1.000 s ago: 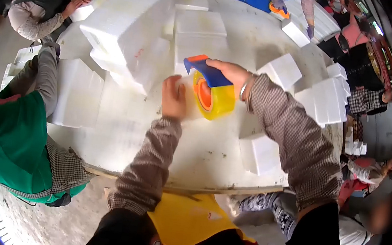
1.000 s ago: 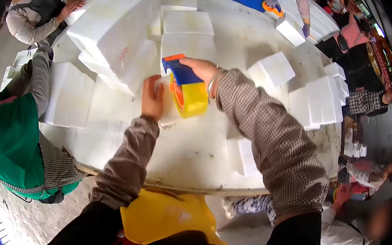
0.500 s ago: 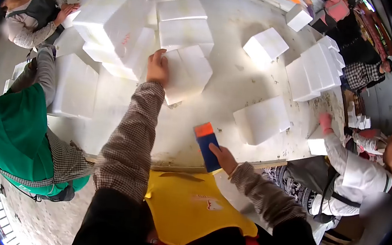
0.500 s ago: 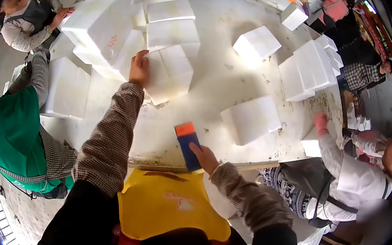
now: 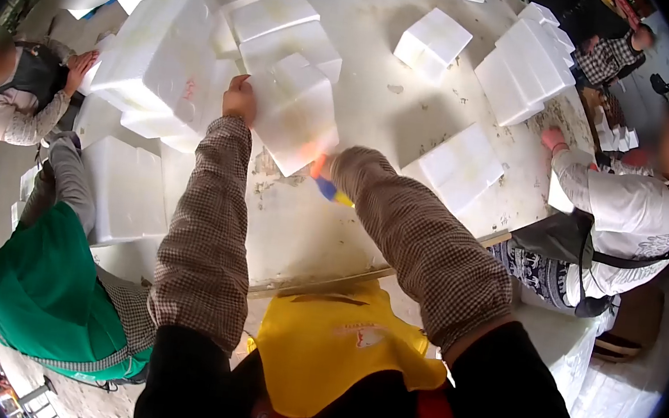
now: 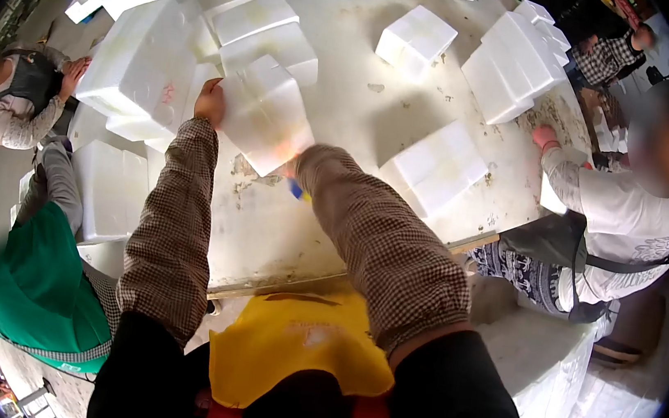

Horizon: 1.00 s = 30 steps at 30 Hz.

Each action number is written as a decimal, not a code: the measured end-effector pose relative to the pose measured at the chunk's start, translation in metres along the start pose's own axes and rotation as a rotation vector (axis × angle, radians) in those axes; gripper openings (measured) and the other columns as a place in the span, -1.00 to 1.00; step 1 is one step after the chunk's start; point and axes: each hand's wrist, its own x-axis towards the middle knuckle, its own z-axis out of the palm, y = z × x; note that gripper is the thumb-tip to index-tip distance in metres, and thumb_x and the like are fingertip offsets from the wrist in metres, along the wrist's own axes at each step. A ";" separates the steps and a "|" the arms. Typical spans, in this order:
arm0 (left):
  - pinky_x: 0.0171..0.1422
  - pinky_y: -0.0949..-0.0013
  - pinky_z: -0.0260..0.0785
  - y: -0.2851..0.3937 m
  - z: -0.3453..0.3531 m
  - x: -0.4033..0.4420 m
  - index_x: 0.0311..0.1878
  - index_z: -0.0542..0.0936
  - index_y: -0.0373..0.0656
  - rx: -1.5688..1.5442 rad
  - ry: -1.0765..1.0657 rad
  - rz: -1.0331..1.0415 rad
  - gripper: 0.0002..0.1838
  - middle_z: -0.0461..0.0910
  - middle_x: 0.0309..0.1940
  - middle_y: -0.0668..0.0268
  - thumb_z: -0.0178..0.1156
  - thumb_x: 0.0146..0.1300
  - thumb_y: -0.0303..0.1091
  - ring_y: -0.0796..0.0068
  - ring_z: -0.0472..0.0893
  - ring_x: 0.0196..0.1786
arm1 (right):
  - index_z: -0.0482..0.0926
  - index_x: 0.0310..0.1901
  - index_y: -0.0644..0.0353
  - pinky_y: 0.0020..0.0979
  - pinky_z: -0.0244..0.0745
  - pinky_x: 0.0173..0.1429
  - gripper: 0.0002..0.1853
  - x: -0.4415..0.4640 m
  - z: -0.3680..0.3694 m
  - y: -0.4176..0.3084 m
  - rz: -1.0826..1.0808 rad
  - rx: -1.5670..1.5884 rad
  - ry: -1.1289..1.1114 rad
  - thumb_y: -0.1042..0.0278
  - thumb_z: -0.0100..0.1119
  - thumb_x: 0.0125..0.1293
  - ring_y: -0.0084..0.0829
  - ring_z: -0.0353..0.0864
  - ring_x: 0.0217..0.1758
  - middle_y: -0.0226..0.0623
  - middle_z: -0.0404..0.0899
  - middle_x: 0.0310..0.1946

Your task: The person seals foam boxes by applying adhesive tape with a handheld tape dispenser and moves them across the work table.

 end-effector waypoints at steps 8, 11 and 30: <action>0.02 0.17 0.37 0.008 -0.015 -0.090 0.29 0.12 -0.08 -0.521 -0.246 -0.149 -0.29 0.39 0.07 0.03 0.19 0.14 -0.11 0.21 0.41 0.11 | 0.56 -0.29 0.43 -0.28 0.46 -0.25 -0.35 -0.019 0.034 -0.014 0.673 1.695 1.004 -0.21 0.07 0.12 -0.14 0.61 -0.34 0.07 0.57 -0.45; 0.05 0.15 0.36 -0.021 -0.009 -0.126 0.27 0.15 -0.12 -0.475 -0.182 -0.179 -0.34 0.38 0.08 0.02 0.13 0.17 -0.09 0.18 0.41 0.11 | 0.52 -0.22 0.37 -0.28 0.44 -0.24 -0.43 0.043 0.040 -0.034 0.890 1.336 0.898 -0.14 0.08 0.15 -0.14 0.58 -0.32 0.00 0.55 -0.41; 0.35 0.17 0.08 0.122 0.062 -0.251 0.30 0.16 -0.23 0.302 0.063 0.451 -0.45 0.21 0.28 0.10 0.02 0.27 -0.33 0.17 0.29 0.26 | 0.16 0.06 0.42 -0.26 0.42 -0.09 -0.44 -0.200 0.189 0.101 1.218 1.388 1.513 0.32 0.19 0.16 -0.17 0.51 -0.15 -0.03 0.46 -0.17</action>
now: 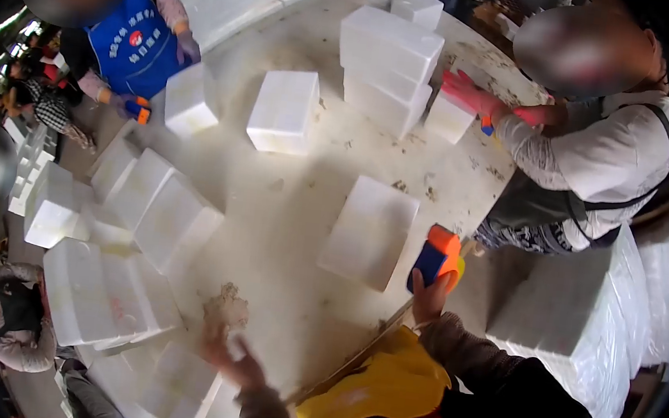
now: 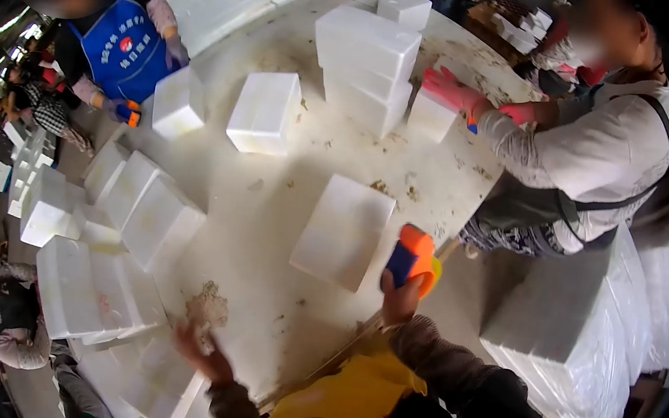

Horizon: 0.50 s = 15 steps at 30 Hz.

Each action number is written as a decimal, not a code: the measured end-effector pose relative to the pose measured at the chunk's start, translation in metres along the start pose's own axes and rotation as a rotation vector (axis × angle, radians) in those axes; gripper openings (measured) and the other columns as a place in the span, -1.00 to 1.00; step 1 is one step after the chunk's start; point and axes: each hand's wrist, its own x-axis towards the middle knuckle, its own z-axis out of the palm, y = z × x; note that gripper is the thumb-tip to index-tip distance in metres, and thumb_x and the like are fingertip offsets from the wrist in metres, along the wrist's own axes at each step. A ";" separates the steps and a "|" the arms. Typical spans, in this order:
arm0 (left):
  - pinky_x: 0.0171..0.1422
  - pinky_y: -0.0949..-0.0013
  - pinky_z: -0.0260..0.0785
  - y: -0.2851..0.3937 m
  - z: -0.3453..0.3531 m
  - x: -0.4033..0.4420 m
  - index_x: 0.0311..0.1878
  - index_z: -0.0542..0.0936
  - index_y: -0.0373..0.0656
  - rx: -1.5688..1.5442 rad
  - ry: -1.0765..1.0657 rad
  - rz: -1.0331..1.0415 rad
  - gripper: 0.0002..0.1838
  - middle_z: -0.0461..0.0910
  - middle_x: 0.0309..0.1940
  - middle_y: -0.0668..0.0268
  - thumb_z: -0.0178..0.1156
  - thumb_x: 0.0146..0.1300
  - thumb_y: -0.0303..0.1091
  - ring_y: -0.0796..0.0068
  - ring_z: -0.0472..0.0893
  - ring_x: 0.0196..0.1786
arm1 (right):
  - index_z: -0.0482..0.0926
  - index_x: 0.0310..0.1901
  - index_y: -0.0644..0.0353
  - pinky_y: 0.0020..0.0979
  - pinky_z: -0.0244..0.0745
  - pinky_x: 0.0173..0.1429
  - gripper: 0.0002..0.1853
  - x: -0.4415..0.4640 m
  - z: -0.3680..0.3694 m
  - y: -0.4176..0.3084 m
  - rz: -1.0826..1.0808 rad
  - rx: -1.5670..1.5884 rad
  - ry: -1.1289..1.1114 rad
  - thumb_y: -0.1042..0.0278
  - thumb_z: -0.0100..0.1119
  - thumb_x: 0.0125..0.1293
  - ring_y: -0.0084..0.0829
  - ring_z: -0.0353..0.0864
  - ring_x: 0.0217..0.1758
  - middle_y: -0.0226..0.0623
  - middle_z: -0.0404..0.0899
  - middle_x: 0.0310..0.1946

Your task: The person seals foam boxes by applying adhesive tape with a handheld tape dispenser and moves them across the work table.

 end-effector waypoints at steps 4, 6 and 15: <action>0.29 0.14 0.16 0.043 0.170 0.041 0.29 0.23 -0.11 -0.193 -0.291 0.099 -0.36 0.30 0.22 0.07 0.13 0.18 -0.10 0.08 0.30 0.27 | 0.12 0.13 0.40 -0.20 0.22 0.16 -0.36 0.054 0.072 0.088 0.153 -0.187 -0.143 0.35 0.21 0.08 -0.09 0.32 0.13 0.09 0.32 0.02; 0.23 0.13 0.21 0.033 0.229 0.057 0.24 0.29 -0.11 -0.086 -0.520 -0.153 -0.35 0.36 0.14 0.07 0.11 0.14 0.04 0.07 0.36 0.18 | 0.14 0.14 0.38 -0.22 0.24 0.17 -0.41 0.050 0.108 0.086 0.109 -0.175 -0.195 0.30 0.13 0.13 -0.11 0.33 0.12 0.05 0.33 0.03; 0.22 -0.15 -0.01 0.019 0.182 0.119 0.32 0.11 0.09 -0.050 -0.742 -0.370 -0.25 0.12 0.28 0.20 -0.11 0.12 0.26 0.05 0.12 0.30 | 0.21 0.09 0.37 -0.20 0.28 0.07 -0.39 0.016 0.178 -0.056 -0.004 0.248 -1.092 0.06 0.14 0.19 -0.07 0.41 -0.02 0.11 0.38 -0.07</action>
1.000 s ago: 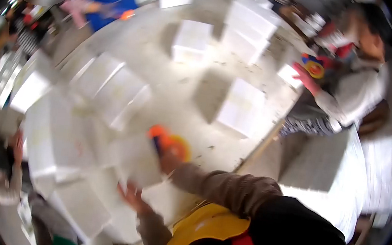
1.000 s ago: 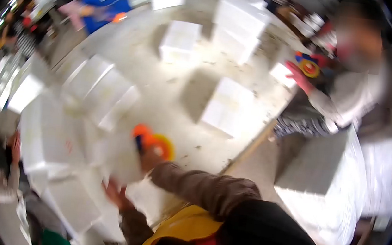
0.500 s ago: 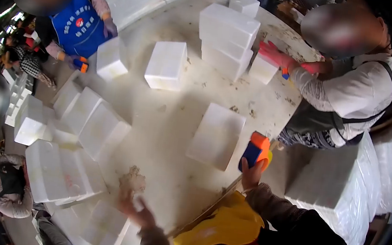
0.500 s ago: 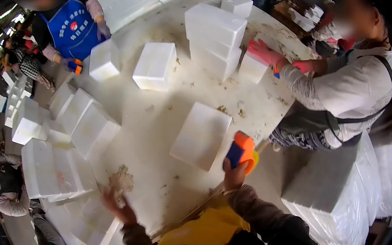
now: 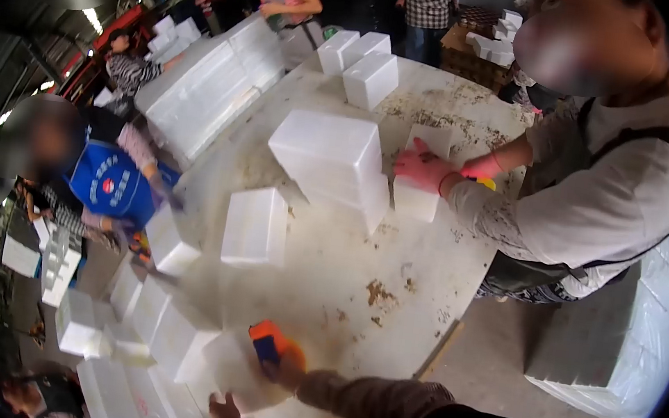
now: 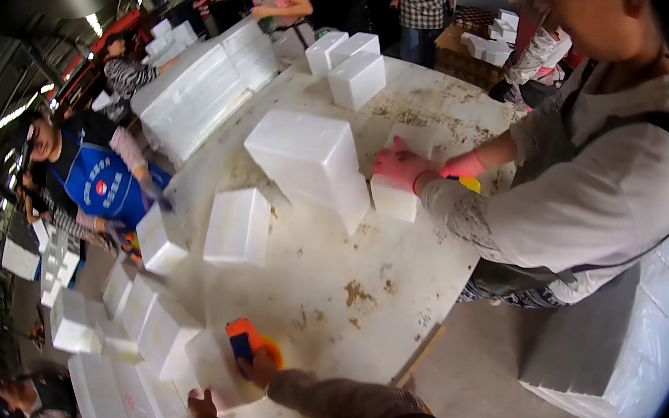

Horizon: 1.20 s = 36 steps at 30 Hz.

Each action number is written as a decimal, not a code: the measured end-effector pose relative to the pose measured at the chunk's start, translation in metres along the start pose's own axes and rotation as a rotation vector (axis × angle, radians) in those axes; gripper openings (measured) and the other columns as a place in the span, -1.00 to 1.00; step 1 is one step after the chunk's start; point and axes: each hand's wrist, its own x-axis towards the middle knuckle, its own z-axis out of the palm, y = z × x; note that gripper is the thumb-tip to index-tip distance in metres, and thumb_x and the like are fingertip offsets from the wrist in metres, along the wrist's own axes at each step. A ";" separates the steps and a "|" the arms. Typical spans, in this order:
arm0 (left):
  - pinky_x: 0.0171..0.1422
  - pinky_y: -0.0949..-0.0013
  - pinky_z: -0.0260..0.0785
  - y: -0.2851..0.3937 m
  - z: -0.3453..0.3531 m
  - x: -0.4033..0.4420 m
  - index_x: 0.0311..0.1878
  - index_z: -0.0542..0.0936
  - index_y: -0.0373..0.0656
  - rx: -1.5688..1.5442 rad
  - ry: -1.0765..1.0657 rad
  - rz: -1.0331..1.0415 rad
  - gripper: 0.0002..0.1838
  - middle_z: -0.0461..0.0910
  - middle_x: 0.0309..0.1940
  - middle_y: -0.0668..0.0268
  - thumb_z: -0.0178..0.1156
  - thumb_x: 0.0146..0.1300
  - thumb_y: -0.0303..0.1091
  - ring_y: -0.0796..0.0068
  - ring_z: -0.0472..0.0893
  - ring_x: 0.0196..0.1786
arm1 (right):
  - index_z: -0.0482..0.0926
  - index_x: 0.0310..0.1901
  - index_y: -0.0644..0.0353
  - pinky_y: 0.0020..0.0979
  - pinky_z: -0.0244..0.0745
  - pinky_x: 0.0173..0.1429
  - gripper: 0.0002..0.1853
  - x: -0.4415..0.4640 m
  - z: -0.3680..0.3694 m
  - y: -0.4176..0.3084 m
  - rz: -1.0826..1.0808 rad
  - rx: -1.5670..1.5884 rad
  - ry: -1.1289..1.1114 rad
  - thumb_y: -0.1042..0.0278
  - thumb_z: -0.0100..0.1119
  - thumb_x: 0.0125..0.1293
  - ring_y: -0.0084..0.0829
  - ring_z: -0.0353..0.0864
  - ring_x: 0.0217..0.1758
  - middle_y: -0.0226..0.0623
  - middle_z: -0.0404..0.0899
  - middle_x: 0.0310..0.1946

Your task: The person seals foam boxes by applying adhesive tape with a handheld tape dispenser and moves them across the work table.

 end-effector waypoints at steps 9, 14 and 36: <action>0.20 -0.43 -0.24 0.309 -0.040 0.215 0.40 -0.07 0.28 -0.812 -0.216 0.446 -0.16 -0.12 0.42 0.33 -0.33 0.10 0.48 0.03 -0.13 0.43 | 0.14 0.08 0.40 -0.45 0.37 -0.02 -0.45 0.037 -0.216 -0.062 -0.363 0.347 1.201 0.41 0.20 0.17 -0.39 0.44 -0.14 -0.18 0.40 -0.14; 0.23 -0.31 -0.09 0.383 -0.009 0.297 0.34 0.10 0.18 -0.969 -0.704 0.288 -0.22 0.10 0.33 0.29 -0.26 0.14 0.41 0.06 0.04 0.37 | 0.27 -0.11 0.41 -0.32 0.34 0.01 -0.52 0.087 -0.289 -0.070 -0.301 0.040 1.505 0.28 0.27 0.11 -0.17 0.47 -0.12 -0.04 0.44 -0.24; 0.33 0.20 0.09 0.025 0.055 -0.006 0.26 0.27 -0.10 -1.424 -0.052 -0.101 -0.44 0.30 0.23 0.28 -0.22 0.34 0.07 0.30 0.26 0.28 | 0.35 -0.19 0.35 -0.12 0.39 -0.41 -0.43 -0.136 -0.174 -0.006 -0.180 -0.792 0.524 -0.05 0.24 0.03 0.00 0.50 -0.47 -0.04 0.47 -0.55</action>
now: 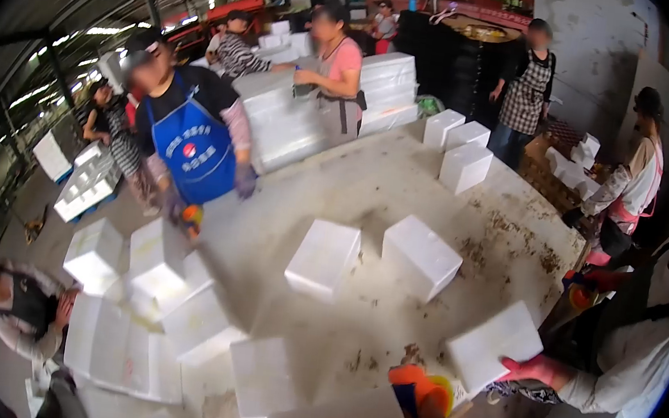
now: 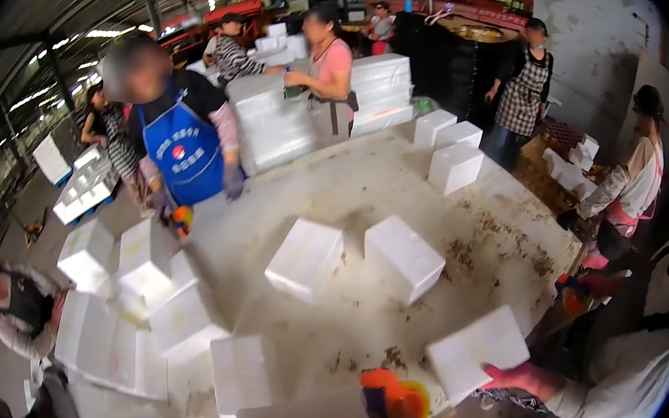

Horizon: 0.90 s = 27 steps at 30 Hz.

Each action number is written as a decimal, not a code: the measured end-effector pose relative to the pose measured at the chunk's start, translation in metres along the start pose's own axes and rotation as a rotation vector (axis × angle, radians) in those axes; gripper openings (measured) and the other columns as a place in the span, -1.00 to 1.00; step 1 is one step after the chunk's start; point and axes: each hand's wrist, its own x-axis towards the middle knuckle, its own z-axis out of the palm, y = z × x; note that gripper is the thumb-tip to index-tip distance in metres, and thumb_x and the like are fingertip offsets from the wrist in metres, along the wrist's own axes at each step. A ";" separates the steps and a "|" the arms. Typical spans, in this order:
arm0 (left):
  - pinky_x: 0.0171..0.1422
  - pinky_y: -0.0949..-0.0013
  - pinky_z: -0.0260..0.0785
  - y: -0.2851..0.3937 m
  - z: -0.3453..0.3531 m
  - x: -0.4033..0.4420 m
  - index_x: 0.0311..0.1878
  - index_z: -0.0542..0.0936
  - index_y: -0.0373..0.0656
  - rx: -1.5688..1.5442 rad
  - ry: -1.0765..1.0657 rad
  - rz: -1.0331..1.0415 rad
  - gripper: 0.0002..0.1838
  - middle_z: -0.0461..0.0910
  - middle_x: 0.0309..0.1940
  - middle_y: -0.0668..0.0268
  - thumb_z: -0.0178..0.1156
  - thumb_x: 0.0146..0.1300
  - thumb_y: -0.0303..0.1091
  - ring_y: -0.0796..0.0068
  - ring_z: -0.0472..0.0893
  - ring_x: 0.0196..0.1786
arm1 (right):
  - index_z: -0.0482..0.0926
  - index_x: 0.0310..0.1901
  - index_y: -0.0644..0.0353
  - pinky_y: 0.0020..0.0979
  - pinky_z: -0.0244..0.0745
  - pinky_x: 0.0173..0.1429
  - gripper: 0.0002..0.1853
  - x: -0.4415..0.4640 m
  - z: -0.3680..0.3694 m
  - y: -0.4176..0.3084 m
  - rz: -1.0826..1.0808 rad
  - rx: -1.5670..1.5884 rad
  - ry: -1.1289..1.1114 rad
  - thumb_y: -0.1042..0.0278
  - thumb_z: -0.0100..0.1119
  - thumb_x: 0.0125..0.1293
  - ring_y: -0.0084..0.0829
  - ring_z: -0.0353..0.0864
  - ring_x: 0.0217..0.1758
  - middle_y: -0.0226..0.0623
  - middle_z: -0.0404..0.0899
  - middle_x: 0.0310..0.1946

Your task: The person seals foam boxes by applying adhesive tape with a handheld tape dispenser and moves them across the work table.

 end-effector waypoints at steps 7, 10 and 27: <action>0.35 0.21 0.03 -0.022 -0.039 -0.082 0.28 0.24 -0.10 0.058 0.076 0.045 -0.41 0.26 0.26 0.28 -0.25 0.34 0.11 0.31 0.21 0.31 | 0.35 -0.07 0.26 -0.16 0.44 -0.24 -0.43 -0.068 0.039 -0.037 -0.090 0.293 -0.439 -0.10 0.13 0.10 -0.01 0.53 -0.28 0.06 0.48 -0.38; 0.36 0.22 0.00 -0.022 -0.043 -0.099 0.28 0.23 -0.11 0.081 0.082 0.065 -0.39 0.25 0.27 0.28 -0.26 0.34 0.12 0.31 0.19 0.32 | 0.37 -0.02 0.19 -0.19 0.43 -0.20 -0.48 -0.065 0.044 -0.063 -0.040 0.676 -0.482 -0.04 0.10 0.13 -0.07 0.52 -0.25 -0.02 0.49 -0.33; 0.42 0.25 -0.14 -0.003 -0.247 -0.205 0.32 0.16 -0.13 0.340 0.176 -0.057 -0.31 0.16 0.34 0.29 -0.31 0.33 0.21 0.32 0.06 0.40 | 0.43 -0.10 0.24 -0.22 0.40 -0.04 -0.65 -0.067 0.194 -0.033 0.112 0.834 -0.099 0.12 0.05 0.24 -0.19 0.52 -0.17 -0.16 0.54 -0.23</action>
